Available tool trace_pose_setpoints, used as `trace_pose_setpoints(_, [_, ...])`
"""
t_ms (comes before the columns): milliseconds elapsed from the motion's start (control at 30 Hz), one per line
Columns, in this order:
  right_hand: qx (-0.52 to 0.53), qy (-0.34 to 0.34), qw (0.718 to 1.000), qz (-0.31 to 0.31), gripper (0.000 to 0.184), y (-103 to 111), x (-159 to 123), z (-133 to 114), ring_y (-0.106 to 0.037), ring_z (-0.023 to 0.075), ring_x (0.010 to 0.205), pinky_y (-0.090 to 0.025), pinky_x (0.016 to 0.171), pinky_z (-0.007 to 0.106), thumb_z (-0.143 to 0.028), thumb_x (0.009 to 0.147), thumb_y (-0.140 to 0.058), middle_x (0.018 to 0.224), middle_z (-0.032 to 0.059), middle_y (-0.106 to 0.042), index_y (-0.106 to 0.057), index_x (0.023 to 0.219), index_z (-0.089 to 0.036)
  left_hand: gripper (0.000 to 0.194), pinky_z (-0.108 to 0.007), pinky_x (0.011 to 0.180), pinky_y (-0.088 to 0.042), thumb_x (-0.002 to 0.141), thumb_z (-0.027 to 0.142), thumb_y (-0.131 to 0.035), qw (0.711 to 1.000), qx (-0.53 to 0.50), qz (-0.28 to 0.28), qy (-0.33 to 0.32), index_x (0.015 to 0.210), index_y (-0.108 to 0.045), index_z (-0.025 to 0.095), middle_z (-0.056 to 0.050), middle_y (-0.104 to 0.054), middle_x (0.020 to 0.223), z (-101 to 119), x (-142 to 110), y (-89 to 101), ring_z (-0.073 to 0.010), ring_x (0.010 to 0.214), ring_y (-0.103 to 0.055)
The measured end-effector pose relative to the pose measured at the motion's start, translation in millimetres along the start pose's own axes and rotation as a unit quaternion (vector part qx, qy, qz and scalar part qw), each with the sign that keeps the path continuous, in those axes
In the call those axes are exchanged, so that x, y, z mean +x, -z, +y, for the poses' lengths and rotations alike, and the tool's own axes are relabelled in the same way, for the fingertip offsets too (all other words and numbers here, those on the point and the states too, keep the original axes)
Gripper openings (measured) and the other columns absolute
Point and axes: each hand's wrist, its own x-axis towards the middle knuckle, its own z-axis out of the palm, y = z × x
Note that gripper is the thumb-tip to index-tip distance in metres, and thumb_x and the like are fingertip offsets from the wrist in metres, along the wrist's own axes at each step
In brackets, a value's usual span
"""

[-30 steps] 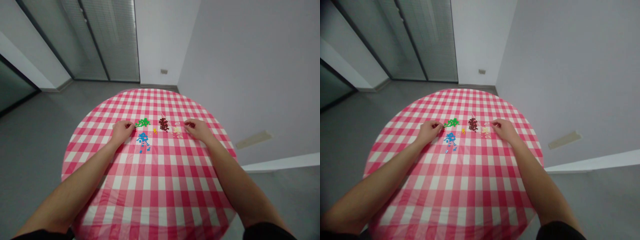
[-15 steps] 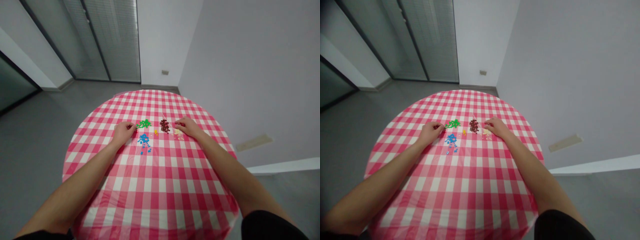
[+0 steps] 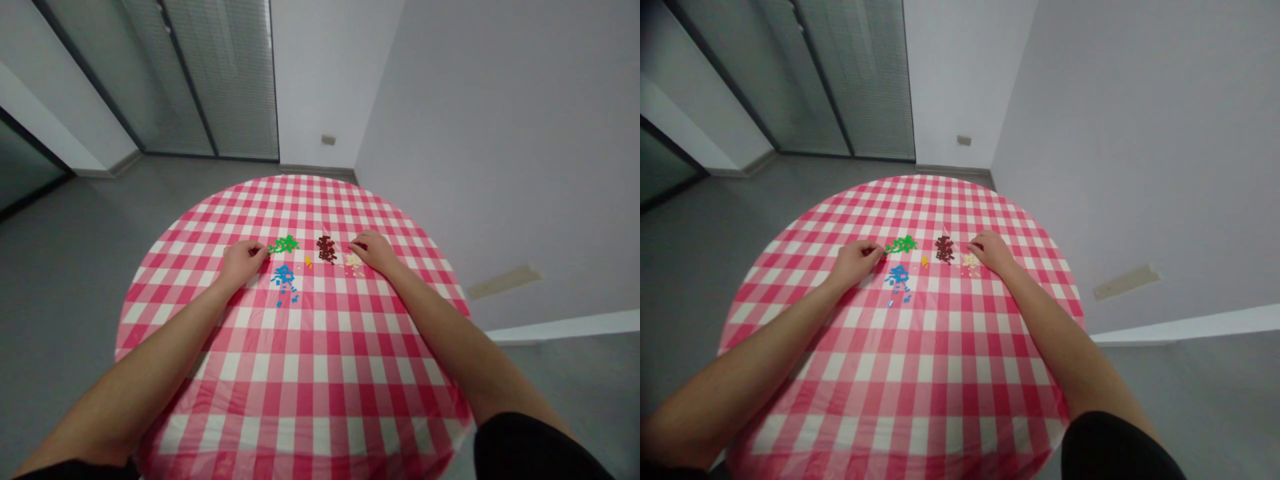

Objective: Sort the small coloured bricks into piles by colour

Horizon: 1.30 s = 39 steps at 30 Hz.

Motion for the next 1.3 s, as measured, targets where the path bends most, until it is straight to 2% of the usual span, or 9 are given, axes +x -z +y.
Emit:
trace_pose_setpoints(133, [-0.028,-0.014,1.000,-0.004,0.030,2,-4,7,-0.062,0.0275,0.090,-0.048,0.085,0.042,-0.034,0.099,-0.053,0.091,0.0131,-0.072,-0.077,0.087,-0.019,0.033,-0.032,0.074,-0.046,0.086,0.046,-0.056,1.000,0.011,0.008,0.000,0.085,-0.078,0.022,-0.005,-0.077,0.083,-1,0,-0.3,-0.0230,0.081,-0.069])
trace_pose_setpoints(300, [-0.082,-0.037,0.996,-0.002,0.033,10,-15,27,-0.062,0.0286,0.090,-0.048,0.084,0.041,-0.032,0.099,-0.049,0.091,0.0150,-0.072,-0.076,0.089,-0.015,0.032,-0.031,0.075,-0.046,0.086,0.045,-0.056,1.000,0.013,0.009,-0.006,0.084,-0.078,0.022,-0.004,-0.077,0.083,-3,0,-0.4,-0.0225,0.081,-0.069])
trace_pose_setpoints(667, [-0.169,-0.146,0.975,0.010,0.036,34,-47,74,-0.062,0.0276,0.087,-0.046,0.080,0.038,-0.030,0.098,-0.046,0.091,0.0164,-0.072,-0.076,0.086,-0.013,0.031,-0.030,0.071,-0.046,0.085,0.042,-0.055,1.000,0.017,0.003,-0.002,0.084,-0.078,0.021,-0.005,-0.077,0.085,0,0,0.2,-0.0235,0.085,-0.069])
trace_pose_setpoints(967, [-0.209,-0.198,0.958,0.018,0.034,42,-62,92,-0.062,0.0277,0.085,-0.045,0.077,0.037,-0.030,0.095,-0.048,0.092,0.0166,-0.072,-0.077,0.087,-0.013,0.032,-0.031,0.071,-0.045,0.085,0.044,-0.055,1.000,0.018,0.009,-0.003,0.084,-0.078,0.021,-0.005,-0.077,0.084,-2,0,-0.6,-0.0233,0.082,-0.069])
trace_pose_setpoints(1300, [-0.221,-0.227,0.948,0.022,0.037,50,-73,107,-0.062,0.0279,0.085,-0.045,0.076,0.037,-0.034,0.095,-0.049,0.094,0.0179,-0.072,-0.078,0.088,-0.012,0.033,-0.031,0.070,-0.045,0.083,0.044,-0.054,1.000,0.009,0.005,-0.001,0.084,-0.078,0.020,-0.006,-0.077,0.086,-1,0,0.4,-0.0234,0.084,-0.069])
